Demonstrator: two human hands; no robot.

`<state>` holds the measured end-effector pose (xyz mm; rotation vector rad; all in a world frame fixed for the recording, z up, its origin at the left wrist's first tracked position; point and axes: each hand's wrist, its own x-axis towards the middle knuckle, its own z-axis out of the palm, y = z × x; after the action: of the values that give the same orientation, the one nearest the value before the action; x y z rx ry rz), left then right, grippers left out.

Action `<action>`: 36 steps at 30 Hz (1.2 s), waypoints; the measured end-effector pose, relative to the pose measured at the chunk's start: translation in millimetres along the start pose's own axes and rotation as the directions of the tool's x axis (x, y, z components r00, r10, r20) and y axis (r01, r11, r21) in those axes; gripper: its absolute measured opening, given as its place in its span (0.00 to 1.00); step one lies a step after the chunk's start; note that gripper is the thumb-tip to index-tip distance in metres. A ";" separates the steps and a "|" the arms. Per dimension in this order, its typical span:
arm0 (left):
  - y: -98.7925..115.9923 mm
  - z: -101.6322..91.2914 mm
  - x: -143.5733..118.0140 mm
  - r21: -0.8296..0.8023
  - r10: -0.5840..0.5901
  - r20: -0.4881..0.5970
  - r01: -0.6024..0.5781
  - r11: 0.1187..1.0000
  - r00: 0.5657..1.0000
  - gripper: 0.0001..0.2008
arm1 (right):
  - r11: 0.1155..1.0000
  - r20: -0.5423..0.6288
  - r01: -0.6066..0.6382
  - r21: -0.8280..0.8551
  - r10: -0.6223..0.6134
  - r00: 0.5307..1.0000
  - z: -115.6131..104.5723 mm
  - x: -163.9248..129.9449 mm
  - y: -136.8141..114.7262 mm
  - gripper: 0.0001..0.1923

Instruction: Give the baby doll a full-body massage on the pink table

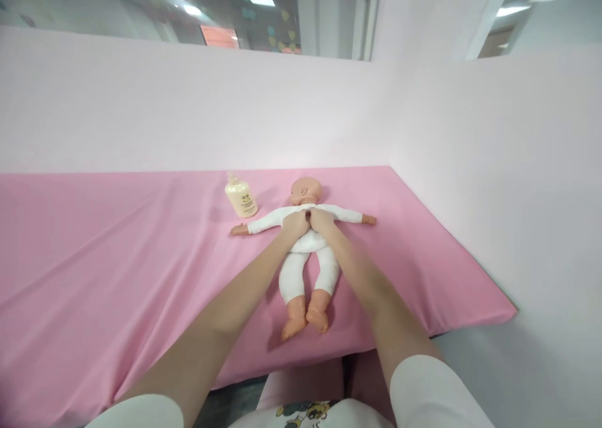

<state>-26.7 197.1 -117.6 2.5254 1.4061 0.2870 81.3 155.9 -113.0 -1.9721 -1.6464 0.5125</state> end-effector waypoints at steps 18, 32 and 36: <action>-22.0 12.1 -16.2 -0.328 -0.309 -0.186 0.238 0.914 0.933 0.13 | 0.977 -0.246 -0.210 0.039 0.213 0.946 13.8 -22.7 27.4 0.11; -52.0 25.7 -37.3 -0.326 -0.415 -0.285 0.320 0.889 0.864 0.22 | 0.948 -0.270 -0.310 0.068 0.317 0.909 20.6 -40.3 54.8 0.35; -57.8 27.7 -33.6 -0.351 -0.436 -0.239 0.341 0.872 0.868 0.23 | 0.947 -0.254 -0.306 0.093 0.320 0.913 20.8 -38.8 61.2 0.39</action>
<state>-82.9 194.8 -163.1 1.9516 1.7971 0.7810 109.8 113.0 -168.1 -2.1714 -1.1497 0.3788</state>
